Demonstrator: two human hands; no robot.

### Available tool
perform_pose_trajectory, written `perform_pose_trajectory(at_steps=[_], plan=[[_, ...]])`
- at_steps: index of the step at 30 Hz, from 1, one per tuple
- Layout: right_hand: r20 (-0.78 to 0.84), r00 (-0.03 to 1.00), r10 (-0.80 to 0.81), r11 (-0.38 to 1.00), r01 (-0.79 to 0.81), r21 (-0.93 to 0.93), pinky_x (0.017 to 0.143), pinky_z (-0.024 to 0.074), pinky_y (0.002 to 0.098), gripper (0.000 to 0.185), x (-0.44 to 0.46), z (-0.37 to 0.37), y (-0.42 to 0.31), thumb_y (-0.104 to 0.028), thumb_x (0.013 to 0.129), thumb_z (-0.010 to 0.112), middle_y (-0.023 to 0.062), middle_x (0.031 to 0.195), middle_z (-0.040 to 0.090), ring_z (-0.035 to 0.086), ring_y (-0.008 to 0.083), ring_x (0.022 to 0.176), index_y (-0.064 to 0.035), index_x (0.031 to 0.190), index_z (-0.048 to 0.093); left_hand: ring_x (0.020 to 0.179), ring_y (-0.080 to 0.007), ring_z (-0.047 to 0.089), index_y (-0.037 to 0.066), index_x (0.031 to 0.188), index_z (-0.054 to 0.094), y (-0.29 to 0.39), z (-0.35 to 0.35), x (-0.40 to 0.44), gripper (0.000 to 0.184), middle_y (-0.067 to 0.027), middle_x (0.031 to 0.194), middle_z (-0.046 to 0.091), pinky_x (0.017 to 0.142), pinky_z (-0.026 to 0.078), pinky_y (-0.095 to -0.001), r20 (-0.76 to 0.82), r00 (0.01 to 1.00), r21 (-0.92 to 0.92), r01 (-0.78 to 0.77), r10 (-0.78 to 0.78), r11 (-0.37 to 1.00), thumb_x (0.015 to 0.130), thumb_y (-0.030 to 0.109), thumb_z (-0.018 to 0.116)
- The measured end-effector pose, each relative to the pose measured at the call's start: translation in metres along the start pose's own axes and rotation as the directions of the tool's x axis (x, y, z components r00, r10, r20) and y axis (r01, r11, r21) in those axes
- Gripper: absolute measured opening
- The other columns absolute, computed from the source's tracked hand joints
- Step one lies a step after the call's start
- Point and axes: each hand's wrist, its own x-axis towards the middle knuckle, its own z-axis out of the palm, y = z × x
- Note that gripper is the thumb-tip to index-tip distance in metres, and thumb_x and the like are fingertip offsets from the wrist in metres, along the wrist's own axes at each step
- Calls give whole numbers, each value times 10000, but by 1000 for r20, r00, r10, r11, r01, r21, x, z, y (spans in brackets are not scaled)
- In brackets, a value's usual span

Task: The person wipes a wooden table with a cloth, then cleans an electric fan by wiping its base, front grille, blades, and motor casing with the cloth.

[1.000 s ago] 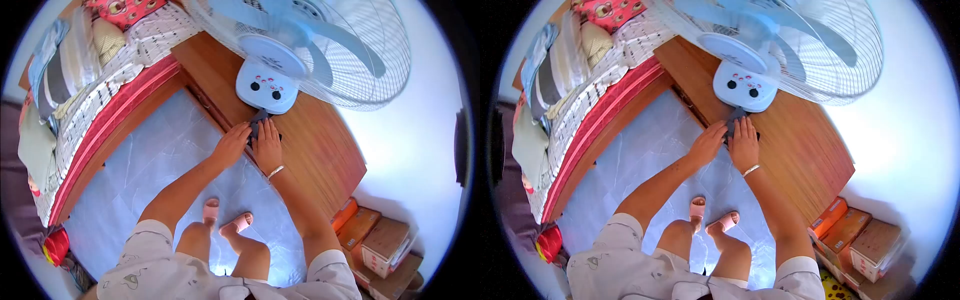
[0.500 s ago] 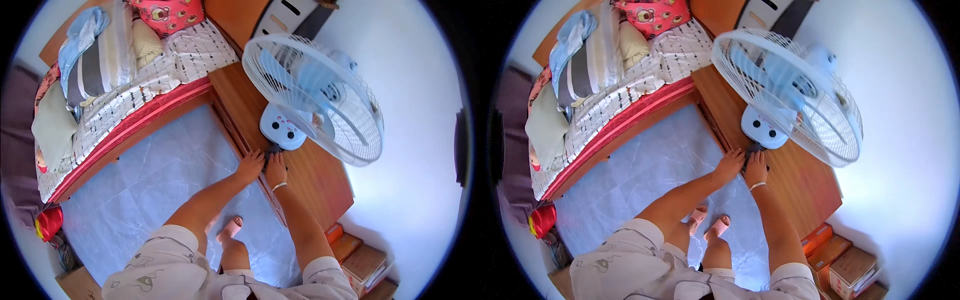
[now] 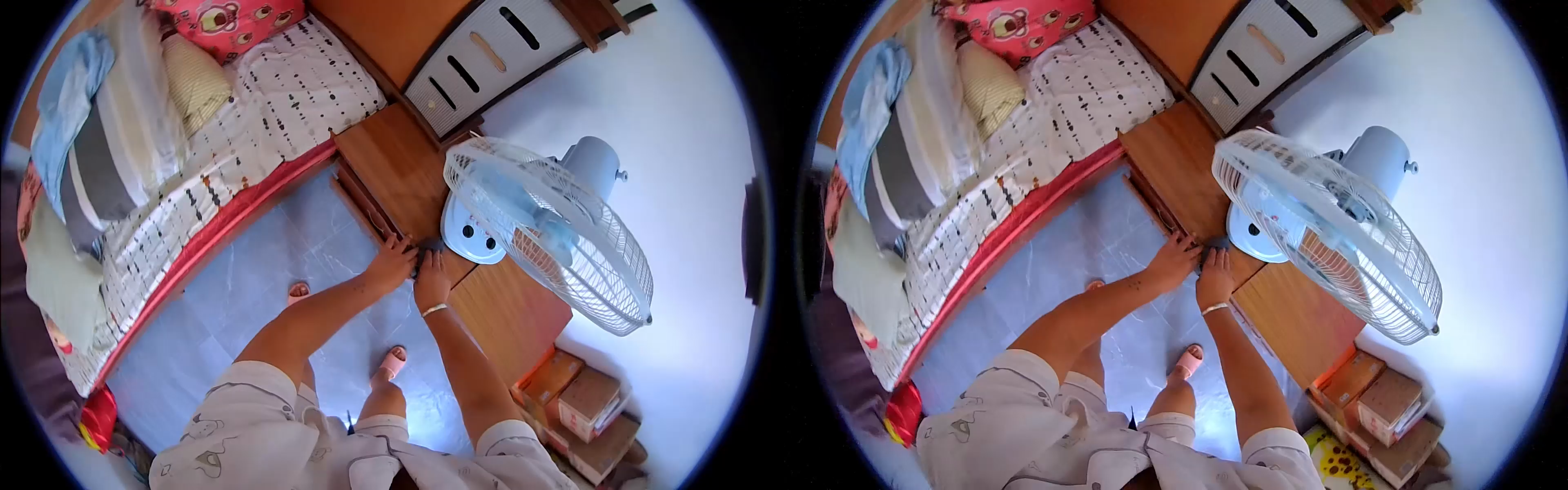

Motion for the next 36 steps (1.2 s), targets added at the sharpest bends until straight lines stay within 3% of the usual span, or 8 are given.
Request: perform_pose_trajectory(at_steps=[7,10,12,16,18,21,28,36], plan=[[-50,997,63,991,-57,120,1050,419,426,439,75,9,-43,-74,868,537,261,1346,508,474,396,1278,63,1283,494,1289,-301,434,87,1146,668,-93,-33,19,340,-53,1287,579,1082,302,-516,53,998,79,-34,30,996,828,163,575],[-98,992,83,990,-71,122,1076,388,426,480,103,12,-52,-137,882,558,293,1347,482,455,420,1281,91,1294,467,1301,-317,419,65,1183,634,-133,-48,36,395,-107,1309,547,1087,305,-503,-25,999,-38,20,-21,999,794,132,607],[-50,989,139,989,-136,55,1106,342,456,584,116,0,-70,-239,891,578,334,1374,424,410,455,1303,123,1321,424,1324,-348,384,28,1292,530,-157,-74,52,521,-170,1372,465,1089,308,-502,168,973,-75,175,-160,982,796,137,647],[174,963,203,970,-222,97,1159,239,492,748,116,-34,-91,-384,908,579,396,1451,271,236,502,1391,165,1365,355,1368,-399,315,-12,1397,389,-203,-79,77,686,-236,1448,354,1117,287,-507,158,950,-96,286,-269,953,818,211,683],[123,979,162,969,-181,166,1159,226,508,760,115,23,-67,-388,900,590,396,1447,276,239,513,1382,161,1369,352,1420,-443,208,-16,1355,490,-209,-88,91,579,-276,1531,213,1152,233,-510,314,832,16,478,-458,878,877,280,629],[19,987,160,981,-161,107,1160,193,539,779,107,11,-73,-365,880,621,375,1430,314,274,527,1347,137,1397,324,1448,-462,103,-45,1411,411,-211,-68,102,694,-322,1548,94,1177,181,-509,380,774,-8,551,-507,835,880,340,637],[27,980,198,965,-200,171,1154,217,518,683,103,-3,-67,-318,880,599,337,1411,365,316,481,1338,102,1372,379,1434,-502,98,-89,1457,252,-219,-55,86,835,-345,1526,123,1175,188,-511,308,847,-2,457,-434,890,874,363,644],[23,951,309,916,-304,263,1146,244,495,580,82,-22,-73,-263,880,574,293,1389,423,365,428,1328,62,1342,442,1335,-479,308,-63,1474,238,-256,-85,84,911,-344,1446,287,1130,286,-483,477,875,112,32,-82,993,801,305,729]])
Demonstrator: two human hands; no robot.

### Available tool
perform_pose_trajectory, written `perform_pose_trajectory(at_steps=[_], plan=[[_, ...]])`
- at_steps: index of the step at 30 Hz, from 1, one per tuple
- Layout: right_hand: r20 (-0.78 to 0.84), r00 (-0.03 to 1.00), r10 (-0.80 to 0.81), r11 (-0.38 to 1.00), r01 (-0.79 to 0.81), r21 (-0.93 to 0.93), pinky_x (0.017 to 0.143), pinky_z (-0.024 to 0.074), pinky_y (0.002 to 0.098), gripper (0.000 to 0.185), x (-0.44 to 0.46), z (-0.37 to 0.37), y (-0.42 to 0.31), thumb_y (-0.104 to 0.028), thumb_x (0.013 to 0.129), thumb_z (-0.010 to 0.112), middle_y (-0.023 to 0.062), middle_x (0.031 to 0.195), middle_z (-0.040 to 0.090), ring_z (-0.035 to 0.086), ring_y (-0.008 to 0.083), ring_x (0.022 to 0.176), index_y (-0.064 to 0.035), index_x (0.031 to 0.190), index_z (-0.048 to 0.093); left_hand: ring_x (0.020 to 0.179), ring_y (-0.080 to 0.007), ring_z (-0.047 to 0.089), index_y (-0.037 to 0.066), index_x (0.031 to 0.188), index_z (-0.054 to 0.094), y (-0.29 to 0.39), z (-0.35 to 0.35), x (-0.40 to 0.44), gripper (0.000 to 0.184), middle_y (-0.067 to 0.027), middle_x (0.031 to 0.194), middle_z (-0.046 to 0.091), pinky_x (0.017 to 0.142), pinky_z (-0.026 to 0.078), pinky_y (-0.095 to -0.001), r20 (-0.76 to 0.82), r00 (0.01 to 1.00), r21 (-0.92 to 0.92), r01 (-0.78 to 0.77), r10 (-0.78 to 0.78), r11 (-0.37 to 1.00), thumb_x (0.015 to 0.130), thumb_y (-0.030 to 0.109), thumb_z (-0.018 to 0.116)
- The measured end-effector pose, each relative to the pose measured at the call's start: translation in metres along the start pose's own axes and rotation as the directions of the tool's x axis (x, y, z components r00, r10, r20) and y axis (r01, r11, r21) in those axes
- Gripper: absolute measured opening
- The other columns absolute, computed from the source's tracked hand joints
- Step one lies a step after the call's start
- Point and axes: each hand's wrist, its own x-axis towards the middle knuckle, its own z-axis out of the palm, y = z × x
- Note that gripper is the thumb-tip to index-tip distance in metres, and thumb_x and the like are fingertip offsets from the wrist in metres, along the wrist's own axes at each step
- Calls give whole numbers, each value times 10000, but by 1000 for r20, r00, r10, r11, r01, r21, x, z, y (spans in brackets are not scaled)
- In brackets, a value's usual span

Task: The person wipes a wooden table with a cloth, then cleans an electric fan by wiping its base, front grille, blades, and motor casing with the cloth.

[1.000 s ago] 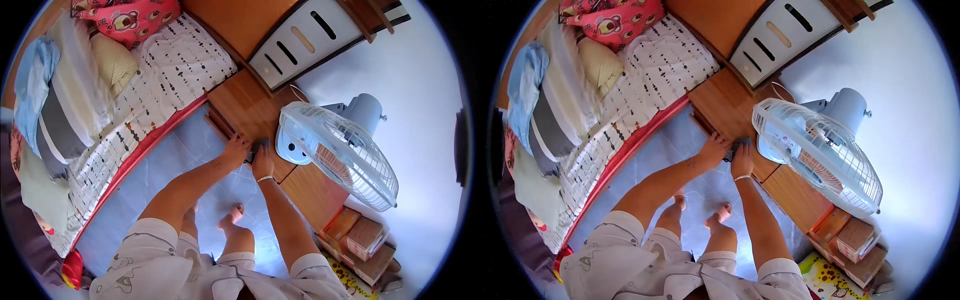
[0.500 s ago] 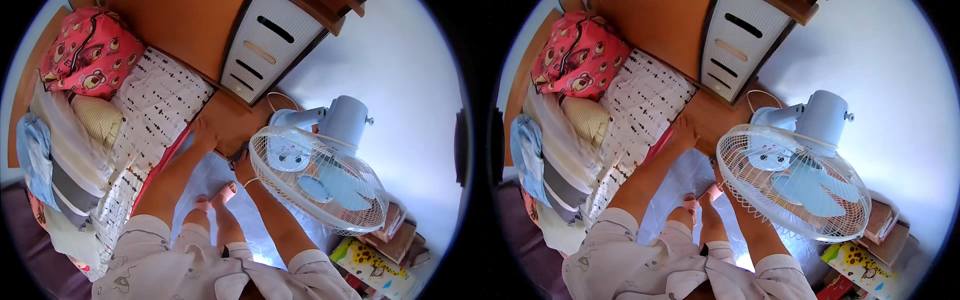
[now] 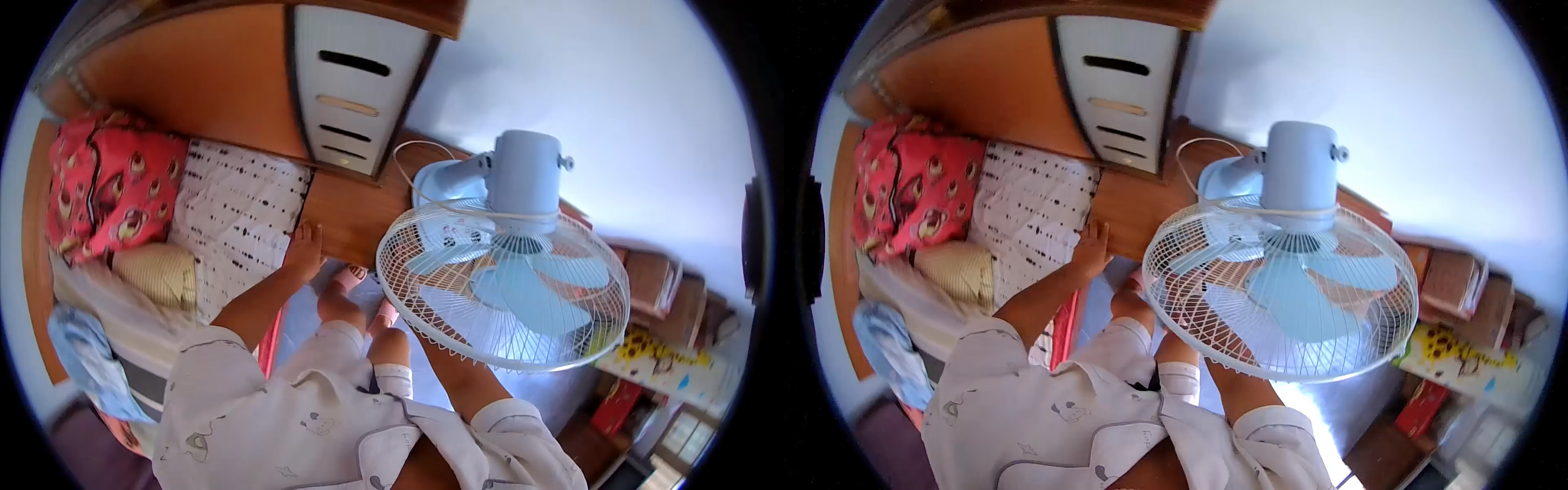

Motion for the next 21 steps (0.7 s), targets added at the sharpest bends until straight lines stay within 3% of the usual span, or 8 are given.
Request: perform_pose_trajectory(at_steps=[4,6,9,10,14,15,19,21], plan=[[-61,995,77,996,-74,58,1143,257,483,534,-8,0,-14,-236,880,562,271,1378,452,389,402,1323,42,1328,473,1237,-454,410,-68,1381,362,-18,-36,17,871,-290,1321,412,1055,374,-476,106,976,-8,-189,189,982,725,308,796],[-99,989,110,991,-101,87,1141,264,477,513,-13,2,-22,-222,880,556,260,1372,466,401,388,1320,32,1321,488,1175,-424,452,-53,1245,448,-16,-51,27,832,-242,1206,464,1003,408,-464,151,934,-56,-320,325,946,631,335,853],[-167,973,158,981,-136,136,1138,274,469,483,-17,6,-32,-201,880,546,244,1364,488,419,369,1316,17,1310,512,1120,-407,482,-36,1149,478,-10,-48,44,808,-231,1167,480,971,421,-461,179,923,60,-357,342,932,582,388,866],[-193,965,177,977,-149,151,1137,277,466,474,-17,6,-35,-195,880,543,239,1362,495,425,362,1315,12,1306,520,1097,-380,525,-11,1176,488,-19,-28,54,874,-197,1155,493,936,467,-431,116,917,63,-391,383,918,505,355,912],[-315,919,236,964,-181,195,1134,291,454,441,-3,17,-57,-167,880,531,217,1351,524,449,336,1310,-8,1291,551,1161,-387,508,-34,1206,451,-54,21,92,919,-226,1233,464,933,475,-452,156,874,-43,-460,461,887,555,432,901],[-352,902,249,961,-184,208,1133,294,451,434,2,19,-64,-160,880,528,211,1348,532,455,329,1308,-13,1288,559,1165,-388,504,-51,1212,452,-64,31,103,933,-242,1249,456,937,475,-442,154,853,-157,-478,499,864,554,438,898],[-466,815,343,936,-254,244,1130,304,442,417,35,41,-97,-140,880,519,195,1340,553,474,309,1305,-28,1277,582,1120,-391,533,-59,1170,480,-35,-13,85,926,-272,1217,486,949,466,-410,143,822,76,-564,551,822,532,465,899],[-391,836,385,922,-336,189,1124,310,411,431,54,52,-116,-168,862,528,167,1392,501,436,298,1329,-79,1280,584,1094,-392,554,-53,1141,500,-29,-24,77,918,-266,1131,547,924,480,-420,119,820,146,-573,560,807,519,494,896]])
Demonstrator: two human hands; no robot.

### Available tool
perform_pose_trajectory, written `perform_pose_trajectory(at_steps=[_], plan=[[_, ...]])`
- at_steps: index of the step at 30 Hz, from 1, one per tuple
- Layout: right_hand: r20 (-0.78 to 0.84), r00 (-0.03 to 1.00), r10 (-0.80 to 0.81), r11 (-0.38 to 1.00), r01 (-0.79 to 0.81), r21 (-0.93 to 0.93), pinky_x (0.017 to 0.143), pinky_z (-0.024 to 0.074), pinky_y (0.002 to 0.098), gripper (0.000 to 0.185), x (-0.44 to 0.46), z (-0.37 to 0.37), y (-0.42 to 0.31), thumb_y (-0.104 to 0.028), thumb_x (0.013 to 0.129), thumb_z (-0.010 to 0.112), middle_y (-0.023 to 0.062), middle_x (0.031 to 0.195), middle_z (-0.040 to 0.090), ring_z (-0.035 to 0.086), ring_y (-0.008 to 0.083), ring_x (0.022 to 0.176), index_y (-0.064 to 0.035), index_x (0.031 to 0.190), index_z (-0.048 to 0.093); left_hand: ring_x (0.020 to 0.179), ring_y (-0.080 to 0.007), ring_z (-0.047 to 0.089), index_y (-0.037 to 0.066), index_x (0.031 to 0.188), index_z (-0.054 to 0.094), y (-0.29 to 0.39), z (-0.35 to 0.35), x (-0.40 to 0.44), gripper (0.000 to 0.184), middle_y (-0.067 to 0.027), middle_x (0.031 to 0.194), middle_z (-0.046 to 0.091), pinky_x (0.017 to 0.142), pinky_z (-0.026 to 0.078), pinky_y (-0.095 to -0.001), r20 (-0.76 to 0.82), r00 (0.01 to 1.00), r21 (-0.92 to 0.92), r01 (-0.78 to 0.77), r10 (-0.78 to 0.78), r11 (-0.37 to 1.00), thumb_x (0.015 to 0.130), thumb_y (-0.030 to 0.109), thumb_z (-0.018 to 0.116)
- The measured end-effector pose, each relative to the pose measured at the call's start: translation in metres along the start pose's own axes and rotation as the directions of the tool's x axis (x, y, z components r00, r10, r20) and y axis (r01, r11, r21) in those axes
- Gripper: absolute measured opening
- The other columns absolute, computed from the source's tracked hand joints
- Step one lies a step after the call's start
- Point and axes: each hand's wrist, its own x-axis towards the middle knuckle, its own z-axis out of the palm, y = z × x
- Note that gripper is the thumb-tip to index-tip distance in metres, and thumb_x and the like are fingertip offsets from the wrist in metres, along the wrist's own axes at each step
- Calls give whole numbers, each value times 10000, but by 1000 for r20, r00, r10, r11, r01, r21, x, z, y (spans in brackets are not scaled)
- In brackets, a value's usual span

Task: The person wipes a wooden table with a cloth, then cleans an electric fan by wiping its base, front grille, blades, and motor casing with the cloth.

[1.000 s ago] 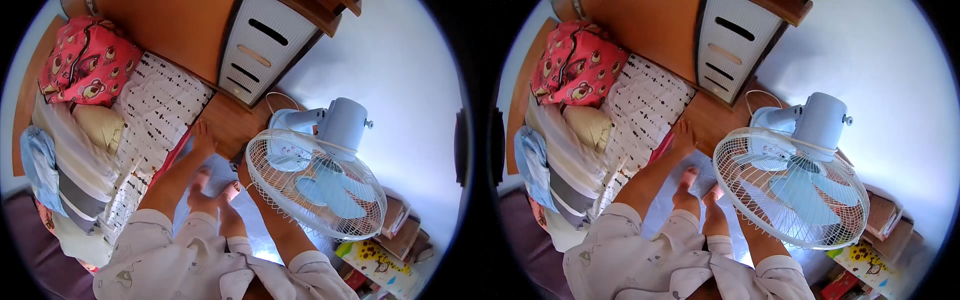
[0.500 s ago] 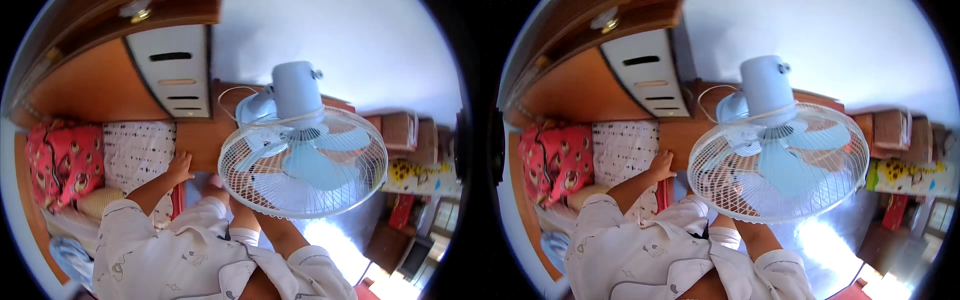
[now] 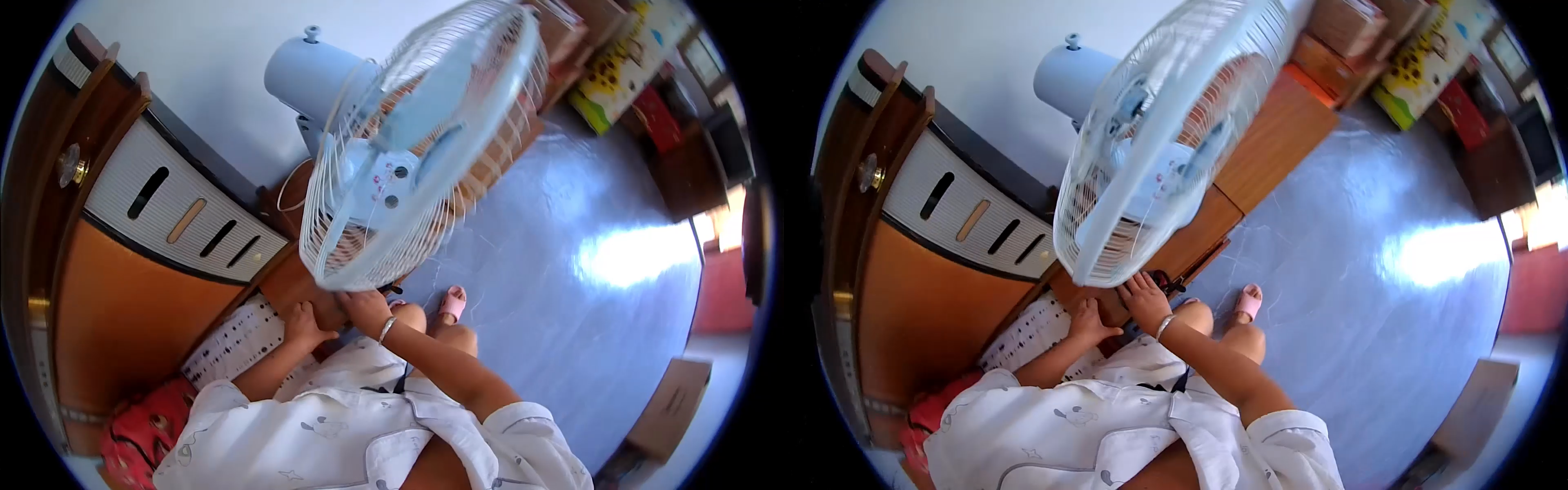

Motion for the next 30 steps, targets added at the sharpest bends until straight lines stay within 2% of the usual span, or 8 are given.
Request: perform_pose_trajectory(at_steps=[4,9,11,14,18,22,25,30], plan=[[-308,946,-100,991,68,-111,1026,412,393,317,1,34,-26,-146,816,576,110,1253,562,523,271,1215,-95,1127,609,1081,-392,567,-45,1125,505,-1,-6,-2,870,-253,1123,562,920,485,-431,6,997,-135,-79,81,988,545,480,885],[-54,996,76,947,-55,317,868,492,428,268,-19,24,-50,-224,858,624,171,1050,624,593,369,1011,-40,1052,633,1088,-322,571,-1,1178,495,-22,10,-9,726,-174,1173,560,920,481,-429,-31,985,-245,-174,172,954,661,356,861],[-124,984,129,930,-76,360,860,490,415,274,-34,-12,-55,-220,871,622,174,1047,622,588,376,1005,-45,1081,626,1117,-207,558,10,1264,479,-37,41,2,616,-105,1215,562,890,491,-364,32,903,-905,-155,428,395,776,210,797],[-276,913,299,875,-147,460,843,483,367,300,-62,-81,-72,-213,916,627,151,1002,621,599,317,955,-39,1160,607,1167,-137,512,8,1330,452,2,-30,-29,553,-66,1269,544,919,465,-300,-83,900,-938,-216,428,272,856,120,713],[-606,665,437,803,15,595,742,463,308,150,-83,-182,-89,-96,908,630,82,887,563,548,181,820,-15,1033,609,1278,-217,448,28,1404,394,33,-105,-15,661,-103,1360,479,1068,350,-351,-417,850,-865,-480,321,145,856,203,719],[-923,238,301,926,159,343,831,445,271,216,-55,-292,-95,-124,966,539,72,1019,574,527,136,923,-17,1150,570,1363,-348,340,65,1467,289,68,-181,-3,1038,-202,1478,308,1118,295,-460,-786,485,-317,-849,384,423,650,288,889],[-979,178,96,982,146,122,1066,345,334,340,-13,-335,-54,-172,960,550,158,1341,519,475,301,1254,-26,1267,547,1384,-368,314,73,1479,274,110,-212,-3,1117,-203,1489,309,1138,278,-464,-852,357,-148,-866,384,477,584,249,920],[-969,193,154,970,158,186,1083,337,350,357,18,-307,-45,-133,947,553,184,1414,442,432,316,1306,-22,1283,502,1396,-350,307,70,1491,243,145,-214,19,1155,-207,1500,293,1144,279,-437,-840,369,-99,-825,397,557,576,243,926]])
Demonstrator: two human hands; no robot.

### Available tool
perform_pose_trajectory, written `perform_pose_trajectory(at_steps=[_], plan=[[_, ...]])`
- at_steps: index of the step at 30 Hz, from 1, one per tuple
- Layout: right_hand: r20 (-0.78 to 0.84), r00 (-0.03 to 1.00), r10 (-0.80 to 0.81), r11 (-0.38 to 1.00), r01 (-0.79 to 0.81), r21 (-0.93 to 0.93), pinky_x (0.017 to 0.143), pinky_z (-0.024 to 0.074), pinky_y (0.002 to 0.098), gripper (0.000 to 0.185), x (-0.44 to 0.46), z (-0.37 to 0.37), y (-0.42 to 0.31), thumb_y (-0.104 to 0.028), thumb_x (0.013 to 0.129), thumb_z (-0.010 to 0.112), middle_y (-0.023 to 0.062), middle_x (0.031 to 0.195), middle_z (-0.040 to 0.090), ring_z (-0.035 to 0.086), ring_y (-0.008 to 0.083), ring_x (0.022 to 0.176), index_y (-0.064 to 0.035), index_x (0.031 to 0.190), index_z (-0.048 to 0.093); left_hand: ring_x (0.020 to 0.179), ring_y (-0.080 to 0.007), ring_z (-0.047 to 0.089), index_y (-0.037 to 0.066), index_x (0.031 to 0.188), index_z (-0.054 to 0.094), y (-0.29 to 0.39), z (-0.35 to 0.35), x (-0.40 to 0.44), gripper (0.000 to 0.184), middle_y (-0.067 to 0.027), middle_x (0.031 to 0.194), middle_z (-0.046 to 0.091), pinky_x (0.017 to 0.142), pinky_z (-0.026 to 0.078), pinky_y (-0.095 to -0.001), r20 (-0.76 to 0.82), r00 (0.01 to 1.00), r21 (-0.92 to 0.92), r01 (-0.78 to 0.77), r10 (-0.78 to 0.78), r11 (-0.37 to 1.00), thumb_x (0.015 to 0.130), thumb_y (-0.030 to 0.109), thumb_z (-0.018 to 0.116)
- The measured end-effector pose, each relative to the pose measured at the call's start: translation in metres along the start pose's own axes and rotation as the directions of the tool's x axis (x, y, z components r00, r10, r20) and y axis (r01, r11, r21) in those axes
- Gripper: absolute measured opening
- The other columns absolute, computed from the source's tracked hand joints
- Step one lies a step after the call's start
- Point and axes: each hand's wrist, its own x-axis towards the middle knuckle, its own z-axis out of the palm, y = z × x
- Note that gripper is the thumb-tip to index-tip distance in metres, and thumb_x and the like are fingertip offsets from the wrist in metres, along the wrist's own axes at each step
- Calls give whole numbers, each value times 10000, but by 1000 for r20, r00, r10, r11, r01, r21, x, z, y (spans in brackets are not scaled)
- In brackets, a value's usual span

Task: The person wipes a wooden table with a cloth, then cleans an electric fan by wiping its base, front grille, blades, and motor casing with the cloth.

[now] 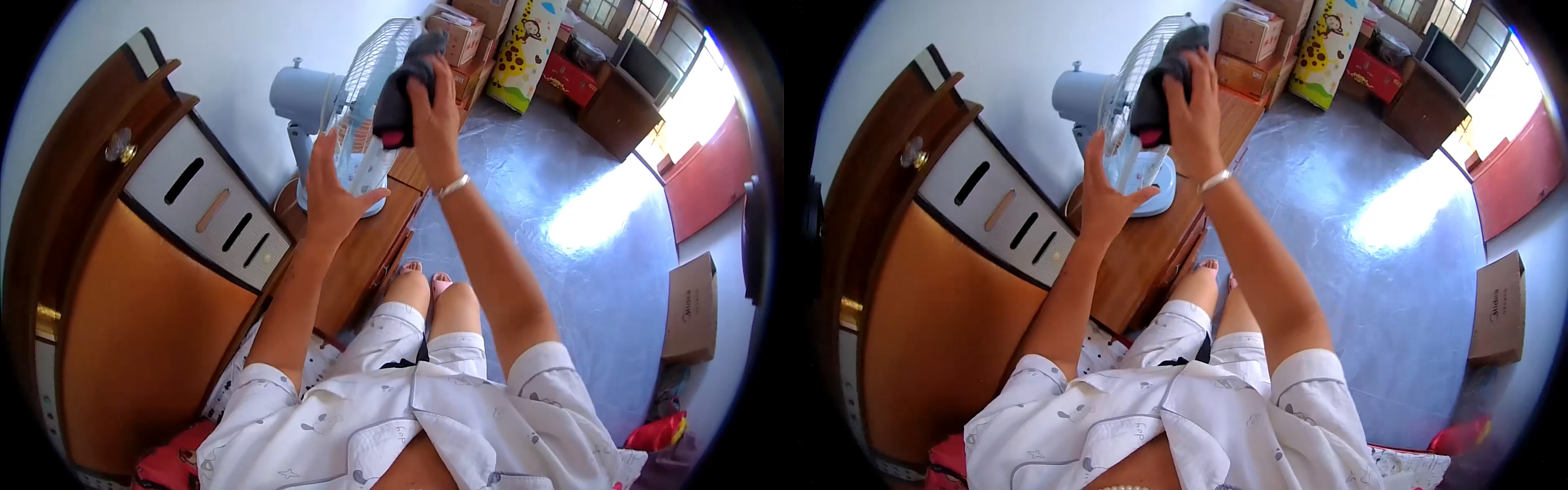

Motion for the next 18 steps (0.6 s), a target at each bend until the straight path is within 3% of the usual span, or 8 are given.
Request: perform_pose_trajectory(at_steps=[2,4,5,7,12,14,15,18], plan=[[-42,999,3,999,-4,-34,1074,345,340,351,-25,-6,6,-119,944,550,181,1407,439,444,291,1289,-18,1276,493,1396,-324,310,66,1499,228,-7,4,-1,1133,-193,1502,298,1146,277,-423,11,996,-180,86,-85,980,601,178,909],[-1,966,260,928,-249,275,1010,392,301,324,-52,-11,11,-89,944,544,122,1266,530,519,208,1142,-20,1256,490,1369,-305,354,50,1497,229,-2,-3,3,1072,-179,1481,335,1127,311,-419,9,994,-141,107,-107,984,637,104,867],[-1,962,274,924,-263,279,1010,392,301,324,-60,-15,17,-89,944,544,122,1266,530,519,208,1142,-20,1256,490,1347,-300,382,45,1494,234,-3,-6,4,1055,-178,1466,355,1116,331,-416,26,991,-202,136,-133,970,643,90,854],[62,865,498,716,-451,533,903,433,261,265,-73,-29,31,-157,967,531,44,1076,581,538,125,974,-11,1186,547,1292,-277,446,33,1487,248,-9,-16,4,1005,-169,1422,407,1080,381,-400,24,994,-213,108,-105,971,661,65,819],[94,644,759,526,-692,493,777,457,263,385,-119,-38,122,-336,975,516,19,962,617,553,103,880,19,1044,647,1301,-299,445,28,1464,299,-14,-30,-1,1031,-175,1419,419,1081,375,-420,58,983,-335,181,-172,925,605,85,865],[210,399,893,333,-898,287,760,460,262,388,-141,-38,150,-354,953,555,23,945,618,552,107,871,7,1054,655,1316,-287,429,26,1461,310,-16,-36,-3,960,-169,1432,407,1095,355,-418,102,991,-295,115,-88,948,696,250,845],[218,355,909,324,-931,167,767,469,267,373,-156,-35,167,-330,918,610,51,982,632,568,122,882,13,1060,647,1316,-287,429,26,1461,310,-21,-37,-5,960,-169,1432,407,1095,355,-418,107,990,-288,123,-96,950,696,250,845],[259,424,868,416,-905,89,811,481,271,423,-176,-23,184,-273,882,652,95,1076,649,595,144,927,33,1169,599,1353,-269,386,33,1473,300,-42,-37,-3,821,-153,1433,404,1147,272,-404,68,991,-461,132,-113,878,847,392,692]])
